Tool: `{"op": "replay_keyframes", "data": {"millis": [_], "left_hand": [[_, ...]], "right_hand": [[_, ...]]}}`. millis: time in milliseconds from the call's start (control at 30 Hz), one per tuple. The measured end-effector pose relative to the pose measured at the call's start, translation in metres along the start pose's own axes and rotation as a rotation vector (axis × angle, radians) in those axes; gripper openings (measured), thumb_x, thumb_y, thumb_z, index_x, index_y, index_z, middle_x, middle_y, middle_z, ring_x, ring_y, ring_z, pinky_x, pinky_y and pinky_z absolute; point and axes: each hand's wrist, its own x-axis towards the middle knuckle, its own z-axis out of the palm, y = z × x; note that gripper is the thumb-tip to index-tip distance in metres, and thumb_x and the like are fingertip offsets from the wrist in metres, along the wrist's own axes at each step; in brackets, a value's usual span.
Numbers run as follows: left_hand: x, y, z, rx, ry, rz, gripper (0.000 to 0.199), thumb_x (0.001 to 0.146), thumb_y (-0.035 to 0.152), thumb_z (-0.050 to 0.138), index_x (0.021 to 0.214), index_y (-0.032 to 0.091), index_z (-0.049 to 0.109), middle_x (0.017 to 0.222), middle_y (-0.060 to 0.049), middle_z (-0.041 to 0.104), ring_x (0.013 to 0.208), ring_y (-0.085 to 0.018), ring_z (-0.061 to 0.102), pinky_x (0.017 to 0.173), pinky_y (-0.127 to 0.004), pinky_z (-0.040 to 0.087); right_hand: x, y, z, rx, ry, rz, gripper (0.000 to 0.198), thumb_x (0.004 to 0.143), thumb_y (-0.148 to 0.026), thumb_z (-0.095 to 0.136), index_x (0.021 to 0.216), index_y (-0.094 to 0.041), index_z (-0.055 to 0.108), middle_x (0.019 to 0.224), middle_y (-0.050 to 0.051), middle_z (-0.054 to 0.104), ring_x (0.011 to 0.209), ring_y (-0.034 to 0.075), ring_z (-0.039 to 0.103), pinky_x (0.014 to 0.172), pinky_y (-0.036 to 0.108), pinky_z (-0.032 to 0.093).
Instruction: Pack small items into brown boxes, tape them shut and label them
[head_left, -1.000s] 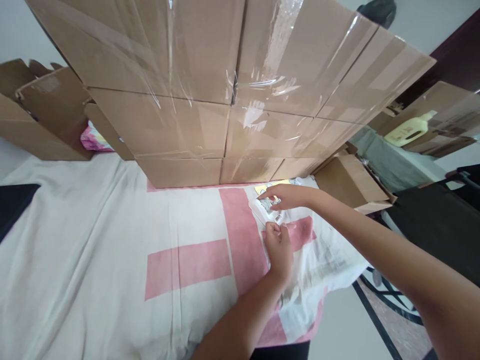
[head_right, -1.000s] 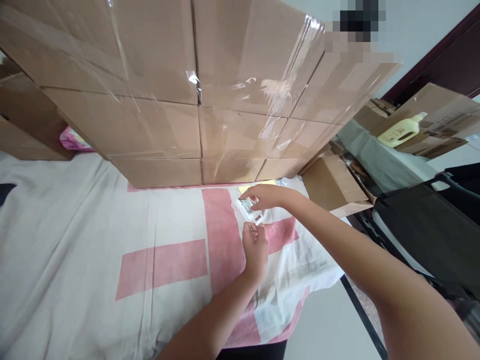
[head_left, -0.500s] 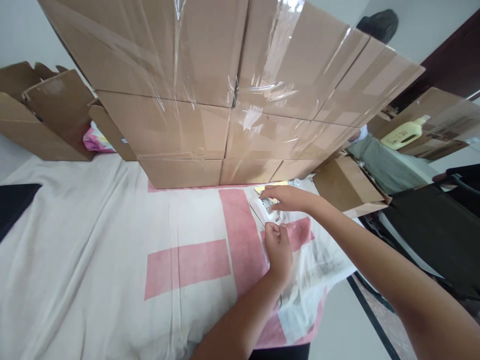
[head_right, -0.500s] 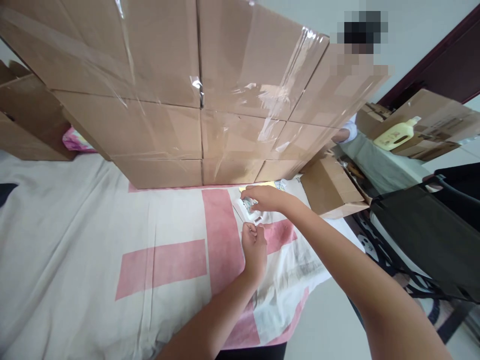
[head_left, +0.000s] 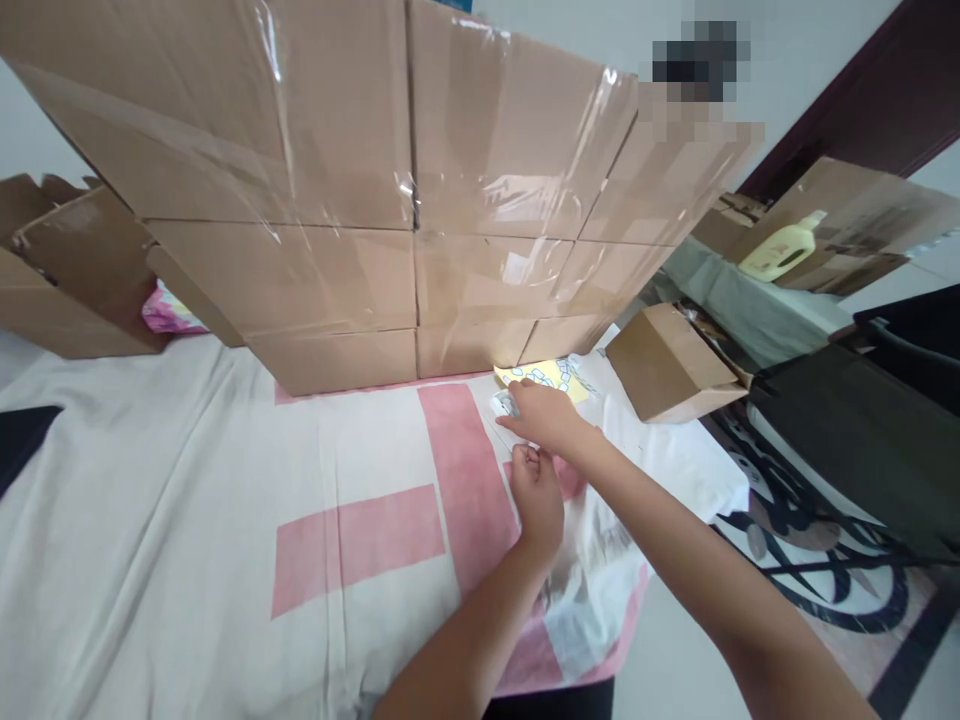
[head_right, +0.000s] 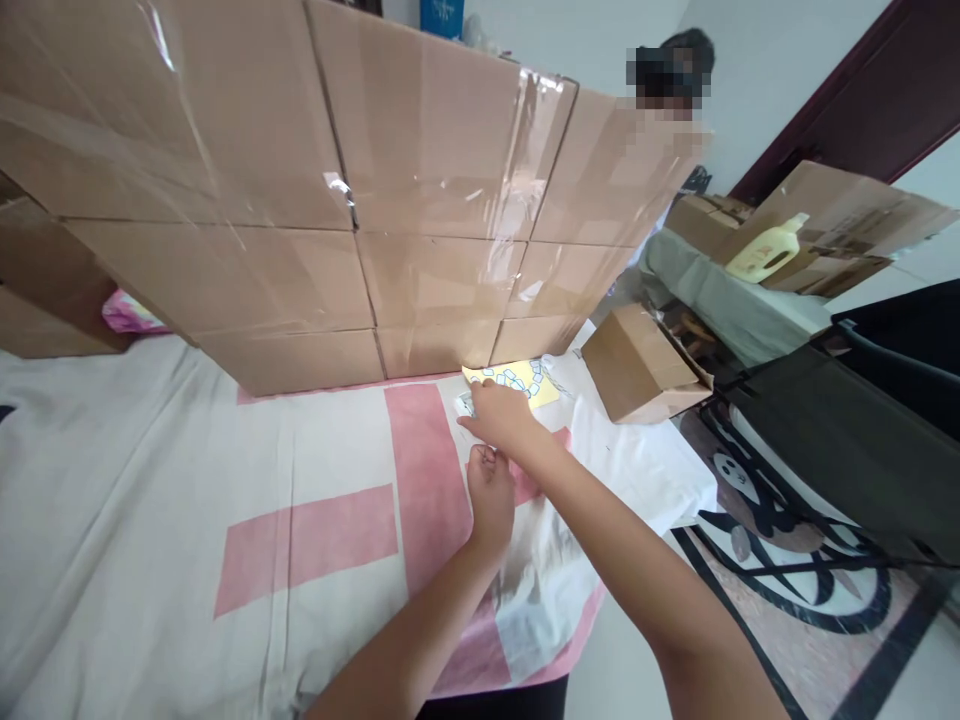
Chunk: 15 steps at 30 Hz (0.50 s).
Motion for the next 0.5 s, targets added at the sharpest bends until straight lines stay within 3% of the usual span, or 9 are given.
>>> {"op": "replay_keyframes", "data": {"millis": [200,367,500], "left_hand": [[-0.002,0.002,-0.004,0.032,-0.053,-0.010,0.037,0.089,0.046,0.064,0.074,0.024,0.038,0.062,0.008,0.036,0.055,-0.011,0.037,0.057,-0.024,0.033],[-0.004,0.004,-0.004,0.042,-0.066,0.017,0.036,0.090,0.042,0.062,0.074,0.024,0.035,0.063,0.008,0.034,0.056,-0.011,0.035,0.058,-0.024,0.031],[-0.014,0.006,-0.002,0.038,-0.119,0.055,0.037,0.093,0.041,0.058,0.074,0.024,0.032,0.065,0.007,0.033,0.059,-0.011,0.035,0.060,-0.024,0.031]], "right_hand": [[0.005,-0.023,-0.008,-0.061,-0.069,0.146,0.034,0.095,-0.040,0.055,0.116,-0.016,0.066,0.116,0.022,0.070,0.107,0.034,0.068,0.077,0.037,0.052],[0.002,-0.018,-0.008,-0.048,-0.058,0.134,0.034,0.093,-0.035,0.051,0.111,-0.012,0.070,0.109,0.022,0.071,0.103,0.035,0.070,0.073,0.037,0.051],[-0.008,-0.009,-0.013,-0.025,-0.027,0.112,0.029,0.090,-0.039,0.053,0.099,-0.017,0.070,0.100,0.016,0.073,0.093,0.030,0.069,0.065,0.032,0.045]]}}
